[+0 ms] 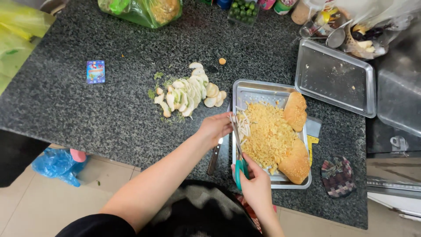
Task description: Shredding a white vegetable into a tray of breadcrumbs and bread using a knife and scissors.
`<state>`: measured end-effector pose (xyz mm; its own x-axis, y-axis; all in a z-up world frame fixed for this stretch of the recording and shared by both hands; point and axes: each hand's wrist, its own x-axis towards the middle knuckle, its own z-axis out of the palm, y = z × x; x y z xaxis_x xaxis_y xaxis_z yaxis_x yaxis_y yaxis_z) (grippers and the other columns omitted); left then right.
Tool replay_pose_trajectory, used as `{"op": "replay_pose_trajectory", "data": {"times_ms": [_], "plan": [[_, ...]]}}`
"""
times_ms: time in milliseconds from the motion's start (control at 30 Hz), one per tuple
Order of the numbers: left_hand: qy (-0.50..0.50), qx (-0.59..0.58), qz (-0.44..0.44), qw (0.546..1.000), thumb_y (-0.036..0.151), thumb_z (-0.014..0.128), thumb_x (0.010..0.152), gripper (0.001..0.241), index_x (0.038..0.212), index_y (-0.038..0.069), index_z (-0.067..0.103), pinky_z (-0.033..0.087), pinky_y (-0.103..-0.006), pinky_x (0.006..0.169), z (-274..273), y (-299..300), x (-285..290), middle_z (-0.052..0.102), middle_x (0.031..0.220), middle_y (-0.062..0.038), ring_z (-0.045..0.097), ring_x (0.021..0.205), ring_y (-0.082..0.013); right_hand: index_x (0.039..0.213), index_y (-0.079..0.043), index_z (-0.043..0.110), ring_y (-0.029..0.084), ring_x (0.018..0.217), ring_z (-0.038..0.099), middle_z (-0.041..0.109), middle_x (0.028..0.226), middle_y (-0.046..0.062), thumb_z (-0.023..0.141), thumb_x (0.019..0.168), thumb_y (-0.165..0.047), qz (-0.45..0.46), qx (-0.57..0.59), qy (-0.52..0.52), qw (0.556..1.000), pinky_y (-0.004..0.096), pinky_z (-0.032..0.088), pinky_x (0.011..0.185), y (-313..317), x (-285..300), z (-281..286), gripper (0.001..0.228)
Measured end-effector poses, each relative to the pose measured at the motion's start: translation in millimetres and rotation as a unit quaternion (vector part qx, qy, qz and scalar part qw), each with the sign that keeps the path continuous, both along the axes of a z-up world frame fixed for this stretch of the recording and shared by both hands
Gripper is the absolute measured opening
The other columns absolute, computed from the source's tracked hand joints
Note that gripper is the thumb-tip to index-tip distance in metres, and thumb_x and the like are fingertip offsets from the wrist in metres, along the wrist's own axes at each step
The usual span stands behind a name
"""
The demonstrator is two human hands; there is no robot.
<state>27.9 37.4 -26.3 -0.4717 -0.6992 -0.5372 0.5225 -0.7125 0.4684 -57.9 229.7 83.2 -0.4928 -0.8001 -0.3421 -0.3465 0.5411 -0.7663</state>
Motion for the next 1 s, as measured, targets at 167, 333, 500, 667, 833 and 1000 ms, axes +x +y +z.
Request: {"op": "replay_pose_trajectory", "data": {"times_ms": [167,333,500,667,833,1000], "plan": [[-0.006,-0.004,-0.012,1.0,-0.002,0.066,0.094,0.034,0.127,-0.008,0.064,0.061,-0.0358,0.092,1,-10,2,0.073,0.113,-0.024,0.074,0.101,-0.0307,0.134,-0.006,0.074,0.011,0.052,0.05,0.061,0.063,0.0,0.08,0.085,-0.018,0.027,-0.02,0.048,0.998,0.024,0.04,0.048,-3,-8,-15,0.05],[0.003,0.002,-0.027,1.0,-0.003,0.066,0.093,0.033,0.126,-0.008,0.065,0.061,-0.0372,0.094,0,-14,-5,0.073,0.114,-0.024,0.073,0.102,-0.0306,0.131,-0.004,0.075,0.011,0.053,0.05,0.062,0.064,0.001,0.082,0.084,-0.017,-0.005,-0.038,0.027,0.999,0.024,0.04,0.048,-2,-9,-18,0.049],[-0.004,0.008,-0.053,0.999,-0.001,0.066,0.095,0.035,0.13,-0.006,0.063,0.061,-0.0343,0.091,19,-12,-17,0.074,0.111,-0.022,0.074,0.1,-0.0294,0.131,-0.004,0.075,0.01,0.054,0.052,0.068,0.067,0.002,0.081,0.085,-0.014,-0.043,-0.021,0.003,0.999,0.023,0.042,0.05,-4,-7,-5,0.048],[-0.001,0.004,-0.063,0.998,-0.002,0.064,0.096,0.032,0.128,-0.006,0.065,0.062,-0.0313,0.082,13,-18,-37,0.076,0.105,-0.019,0.075,0.091,-0.0253,0.134,-0.007,0.074,0.012,0.061,0.056,0.069,0.073,0.004,0.085,0.081,-0.02,-0.055,-0.008,0.026,0.998,0.025,0.047,0.055,-9,-16,4,0.056],[0.019,0.0,-0.052,0.998,-0.006,0.06,0.097,0.031,0.128,-0.01,0.059,0.063,-0.0362,0.093,26,-23,-46,0.072,0.112,-0.024,0.074,0.099,-0.0311,0.13,-0.005,0.075,0.012,0.053,0.05,0.06,0.062,0.001,0.082,0.083,-0.017,-0.033,-0.01,0.072,0.997,0.025,0.042,0.049,-13,-34,-1,0.049],[-0.017,0.011,-0.057,0.998,-0.002,0.062,0.097,0.037,0.133,-0.008,0.058,0.062,-0.0351,0.091,32,-28,-43,0.072,0.116,-0.023,0.075,0.102,-0.0305,0.131,-0.005,0.075,0.011,0.051,0.046,0.056,0.061,0.0,0.083,0.084,-0.019,-0.028,-0.016,0.06,0.998,0.025,0.038,0.046,-17,-37,-9,0.049]]}}
